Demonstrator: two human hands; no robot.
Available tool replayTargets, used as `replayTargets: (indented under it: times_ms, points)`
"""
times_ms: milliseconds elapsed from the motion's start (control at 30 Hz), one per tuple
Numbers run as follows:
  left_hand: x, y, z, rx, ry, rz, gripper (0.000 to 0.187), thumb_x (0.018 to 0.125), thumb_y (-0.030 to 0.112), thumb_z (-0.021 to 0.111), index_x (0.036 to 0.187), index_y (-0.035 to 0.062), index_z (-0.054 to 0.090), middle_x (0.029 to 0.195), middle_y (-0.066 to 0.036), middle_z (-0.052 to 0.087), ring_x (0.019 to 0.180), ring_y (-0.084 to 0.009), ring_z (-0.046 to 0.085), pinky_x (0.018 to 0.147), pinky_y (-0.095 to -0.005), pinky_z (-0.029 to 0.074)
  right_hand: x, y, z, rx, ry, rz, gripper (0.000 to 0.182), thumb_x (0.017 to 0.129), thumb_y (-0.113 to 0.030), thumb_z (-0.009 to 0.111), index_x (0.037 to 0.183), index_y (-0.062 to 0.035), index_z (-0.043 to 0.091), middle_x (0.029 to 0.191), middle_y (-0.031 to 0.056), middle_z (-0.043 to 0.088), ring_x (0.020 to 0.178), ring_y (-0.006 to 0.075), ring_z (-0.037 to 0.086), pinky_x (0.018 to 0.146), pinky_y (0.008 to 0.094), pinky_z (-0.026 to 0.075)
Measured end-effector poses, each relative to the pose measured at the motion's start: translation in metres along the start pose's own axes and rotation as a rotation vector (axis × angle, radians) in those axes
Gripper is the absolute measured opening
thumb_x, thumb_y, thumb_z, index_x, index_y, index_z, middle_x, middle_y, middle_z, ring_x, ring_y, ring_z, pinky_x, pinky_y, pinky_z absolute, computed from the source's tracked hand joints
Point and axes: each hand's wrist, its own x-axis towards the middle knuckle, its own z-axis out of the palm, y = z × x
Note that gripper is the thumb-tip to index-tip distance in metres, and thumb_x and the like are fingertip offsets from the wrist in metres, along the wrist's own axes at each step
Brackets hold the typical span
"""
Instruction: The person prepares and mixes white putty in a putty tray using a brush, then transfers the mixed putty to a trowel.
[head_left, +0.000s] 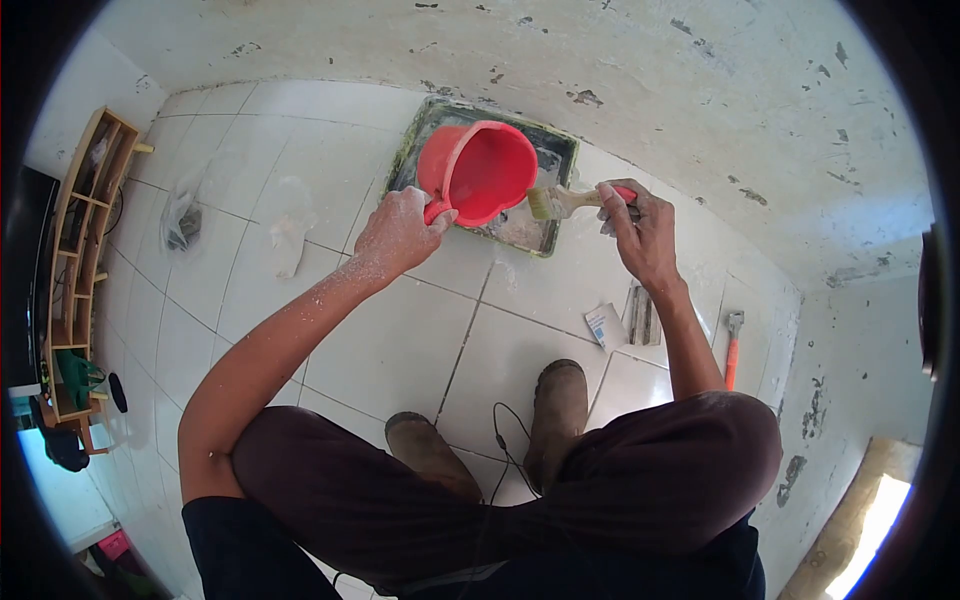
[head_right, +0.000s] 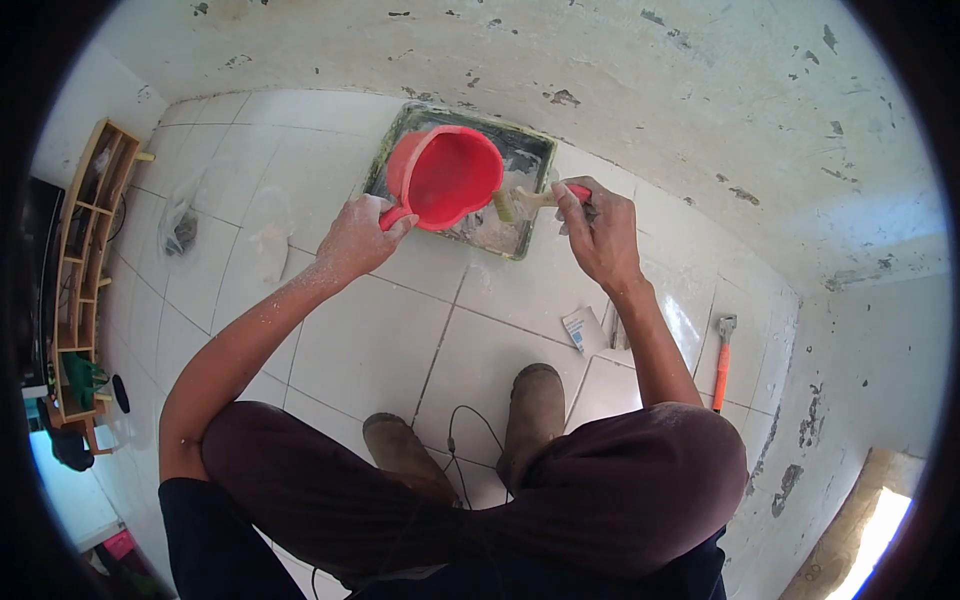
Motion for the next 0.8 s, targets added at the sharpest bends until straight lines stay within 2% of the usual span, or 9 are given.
replayTargets:
  times_ms: [167,467,533,700,800]
  points:
    - [0.000,0.001,0.000,0.010,0.015,0.004,0.044,0.096,0.038,0.072,0.094,-0.0062,0.069,0.084,-0.025,0.072,0.083,-0.0403,0.074,0.074,-0.0502,0.058,0.000,-0.004,-0.005,-0.023,-0.012,-0.026,0.032,0.106,-0.026,0.062,0.102,0.0048,0.071,0.067,0.0113,0.067,0.058,0.0153,0.062,0.057,0.0314,0.049]
    - [-0.001,0.003,0.003,0.033,-0.012,0.001,0.047,0.096,0.040,0.071,0.094,-0.0061,0.068,0.082,-0.026,0.071,0.083,-0.0423,0.073,0.073,-0.0518,0.058,0.009,-0.004,0.013,0.139,0.180,0.017,0.033,0.106,-0.025,0.063,0.106,0.0070,0.071,0.070,0.0093,0.067,0.063,0.0105,0.060,0.059,0.0293,0.050]
    - [0.000,0.003,0.007,0.053,-0.003,0.027,0.048,0.096,0.041,0.071,0.094,-0.0062,0.068,0.082,-0.026,0.071,0.083,-0.0423,0.073,0.074,-0.0521,0.059,0.011,0.007,0.029,0.194,0.183,0.057,0.036,0.108,-0.026,0.061,0.110,0.0089,0.070,0.078,0.0063,0.069,0.064,0.0087,0.061,0.059,0.0255,0.050]
    - [-0.005,0.014,0.005,0.055,-0.005,0.068,0.050,0.097,0.043,0.069,0.094,-0.0063,0.068,0.083,-0.026,0.071,0.084,-0.0426,0.074,0.075,-0.0528,0.059,0.008,0.033,0.074,0.215,0.251,0.173,0.035,0.106,-0.023,0.063,0.100,0.0101,0.073,0.067,0.0051,0.067,0.067,0.0075,0.063,0.059,0.0259,0.050]
    - [-0.008,0.020,0.005,0.008,0.020,0.058,0.045,0.095,0.037,0.073,0.089,-0.0074,0.071,0.078,-0.027,0.070,0.080,-0.0431,0.072,0.072,-0.0499,0.056,0.003,0.056,0.089,0.235,0.196,0.297,0.037,0.106,-0.025,0.063,0.099,0.0099,0.073,0.072,0.0072,0.070,0.067,0.0086,0.064,0.061,0.0265,0.052]
